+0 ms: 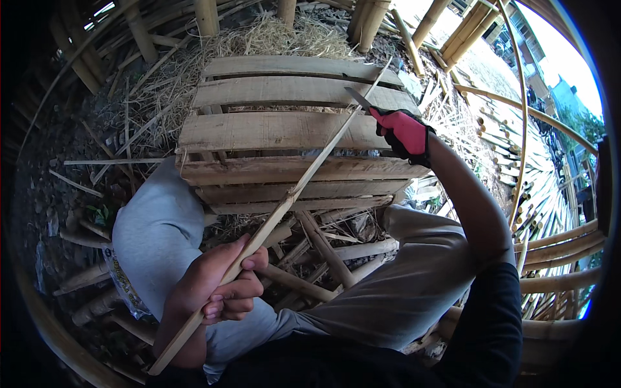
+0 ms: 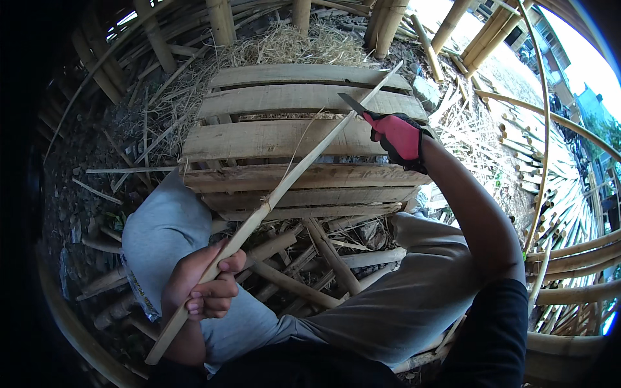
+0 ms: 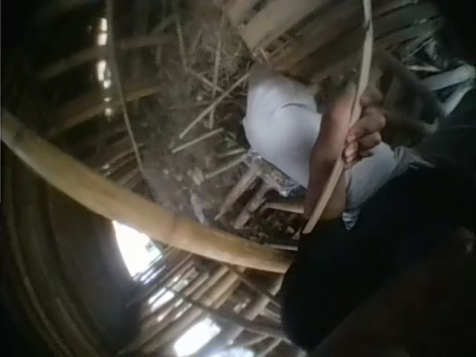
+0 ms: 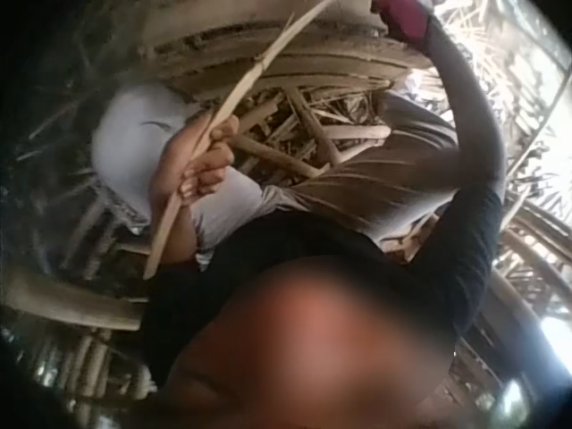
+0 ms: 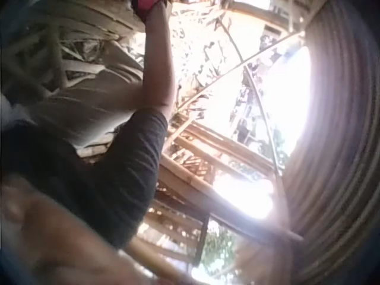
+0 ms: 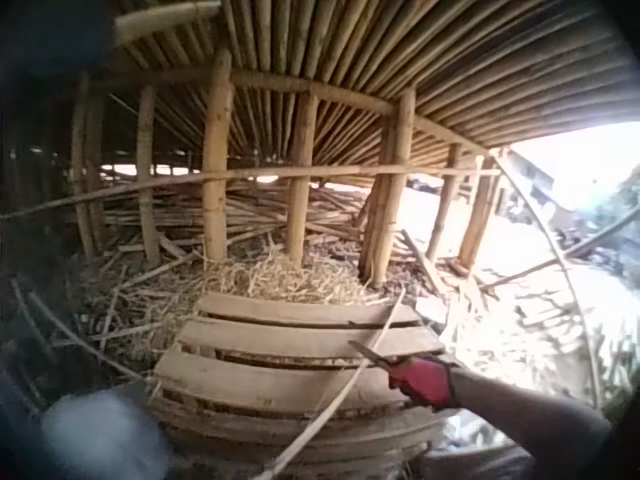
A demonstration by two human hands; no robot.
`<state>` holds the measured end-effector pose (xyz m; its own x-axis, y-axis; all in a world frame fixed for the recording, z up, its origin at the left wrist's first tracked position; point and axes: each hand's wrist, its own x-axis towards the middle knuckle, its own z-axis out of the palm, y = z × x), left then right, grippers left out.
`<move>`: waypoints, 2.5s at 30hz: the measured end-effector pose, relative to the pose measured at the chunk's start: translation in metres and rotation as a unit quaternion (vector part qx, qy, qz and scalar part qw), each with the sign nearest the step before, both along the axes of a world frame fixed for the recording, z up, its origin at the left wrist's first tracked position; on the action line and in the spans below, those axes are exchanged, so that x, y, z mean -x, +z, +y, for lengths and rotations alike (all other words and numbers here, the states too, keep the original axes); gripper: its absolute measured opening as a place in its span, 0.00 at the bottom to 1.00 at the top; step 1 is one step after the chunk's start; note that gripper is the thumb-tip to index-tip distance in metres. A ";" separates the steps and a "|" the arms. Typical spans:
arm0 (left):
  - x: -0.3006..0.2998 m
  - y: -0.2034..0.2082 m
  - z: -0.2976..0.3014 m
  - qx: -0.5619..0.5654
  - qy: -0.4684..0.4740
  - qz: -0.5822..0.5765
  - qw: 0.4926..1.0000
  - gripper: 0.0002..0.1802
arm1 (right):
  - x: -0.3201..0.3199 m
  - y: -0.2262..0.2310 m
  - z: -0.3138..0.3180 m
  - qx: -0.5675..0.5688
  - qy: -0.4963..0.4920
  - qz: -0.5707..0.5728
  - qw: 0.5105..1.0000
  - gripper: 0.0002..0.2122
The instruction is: The person sits and uses a knife to shave and smooth a thin bamboo stick. They repeatedly scrape the surface of the stick with the blade, rotating it to work different sides.
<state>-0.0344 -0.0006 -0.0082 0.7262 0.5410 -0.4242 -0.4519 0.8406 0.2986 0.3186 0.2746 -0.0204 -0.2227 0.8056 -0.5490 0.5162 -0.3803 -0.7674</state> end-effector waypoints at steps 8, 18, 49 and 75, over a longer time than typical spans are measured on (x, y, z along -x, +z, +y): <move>-0.008 -0.002 0.002 -0.011 0.016 -0.004 1.000 0.23 | 0.007 0.003 -0.012 0.009 -0.002 0.011 1.000 0.14; -0.002 -0.005 -0.001 0.020 0.040 -0.053 0.998 0.21 | 0.056 0.032 -0.069 0.033 -0.019 -0.010 0.999 0.16; -0.005 -0.009 0.003 -0.008 0.043 -0.016 0.999 0.22 | 0.064 0.022 -0.074 0.000 0.099 -0.018 0.995 0.21; -0.005 -0.012 0.004 0.061 0.095 -0.131 0.985 0.19 | 0.078 0.030 -0.095 0.081 0.000 0.240 0.967 0.17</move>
<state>-0.0295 0.0030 -0.0203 0.7103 0.6336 -0.3066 -0.6519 0.7565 0.0529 0.2407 0.1798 0.0095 -0.4831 0.7180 -0.5011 0.1144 -0.5156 -0.8492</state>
